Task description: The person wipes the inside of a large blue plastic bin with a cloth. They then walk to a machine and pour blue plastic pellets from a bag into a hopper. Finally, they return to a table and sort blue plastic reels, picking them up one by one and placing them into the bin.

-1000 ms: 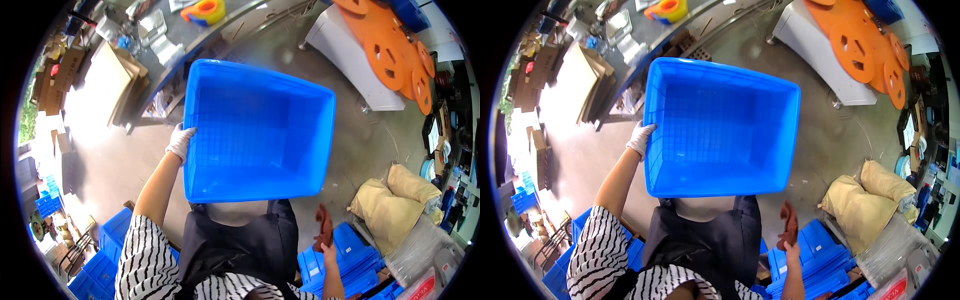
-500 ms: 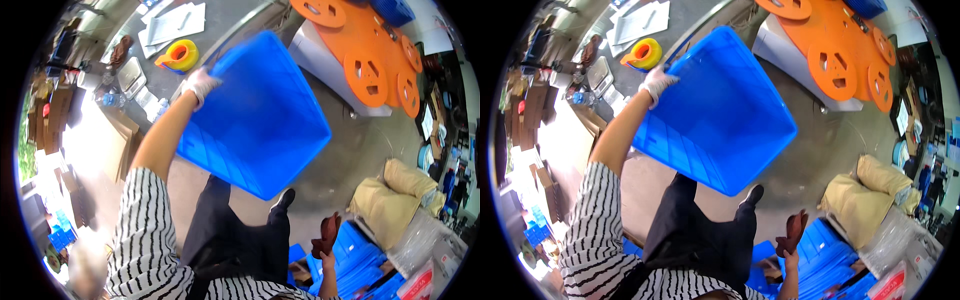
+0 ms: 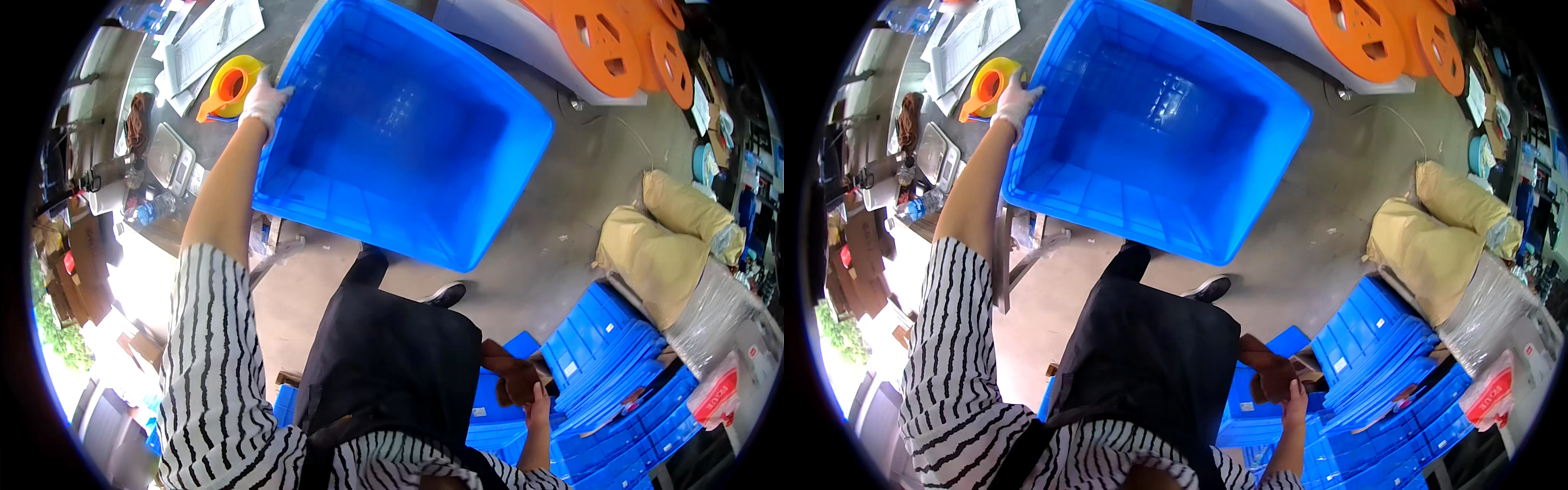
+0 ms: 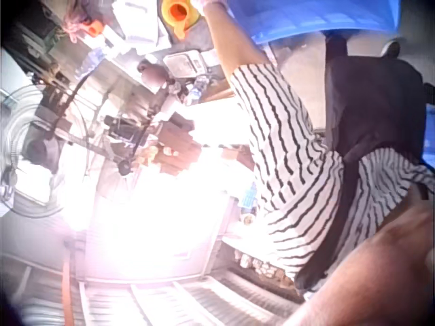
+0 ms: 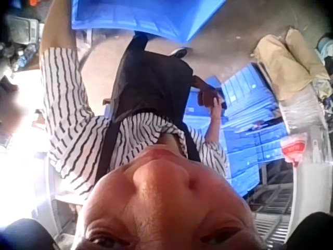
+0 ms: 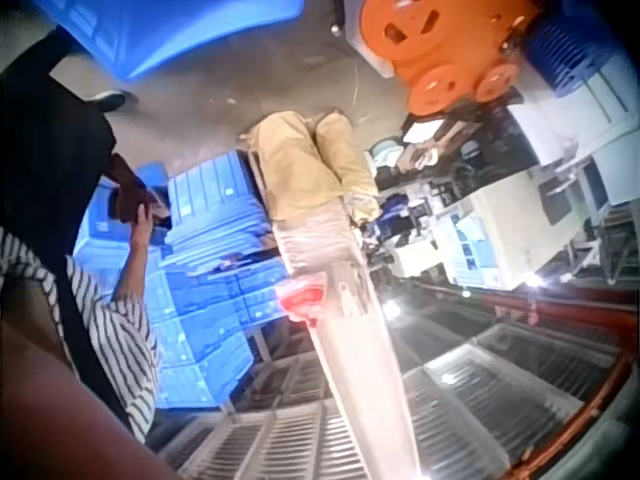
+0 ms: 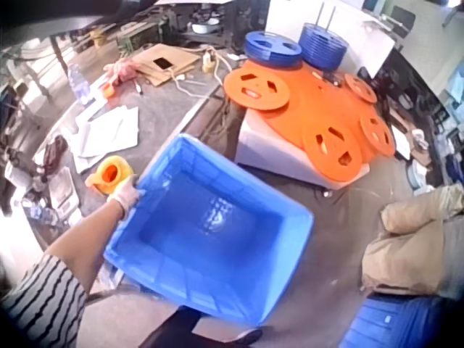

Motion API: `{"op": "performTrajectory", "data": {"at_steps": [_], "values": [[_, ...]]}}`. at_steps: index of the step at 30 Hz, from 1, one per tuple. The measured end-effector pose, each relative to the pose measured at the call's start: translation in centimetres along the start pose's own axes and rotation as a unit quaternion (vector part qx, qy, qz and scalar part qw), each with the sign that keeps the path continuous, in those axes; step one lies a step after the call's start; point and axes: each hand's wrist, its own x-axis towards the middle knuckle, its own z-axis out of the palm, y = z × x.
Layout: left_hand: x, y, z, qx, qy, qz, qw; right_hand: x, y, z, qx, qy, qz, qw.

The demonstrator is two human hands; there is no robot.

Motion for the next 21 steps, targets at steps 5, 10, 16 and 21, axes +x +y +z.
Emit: {"op": "performTrajectory", "data": {"at_steps": [5, 10, 16, 21], "values": [[-12.6, -4.7, -1.1, 0.168, 0.098, 0.231, 0.953, 0.4, 4.1, -1.7, 0.256, 0.031, -0.024, 0.966], [-31.6, -12.7, 0.2, 0.171, -0.053, 0.072, 0.981, 3.9, 10.2, -8.8, 0.129, 0.057, 0.028, 0.99], [-47.0, -22.3, 7.1, 0.157, -0.447, -0.289, 0.832, 6.6, 12.8, -16.9, 0.076, 0.117, -0.098, 0.985], [-48.8, -8.2, 8.4, 0.059, -0.434, -0.138, 0.888, 4.5, 11.7, -17.1, 0.247, 0.107, -0.114, 0.956]]}}
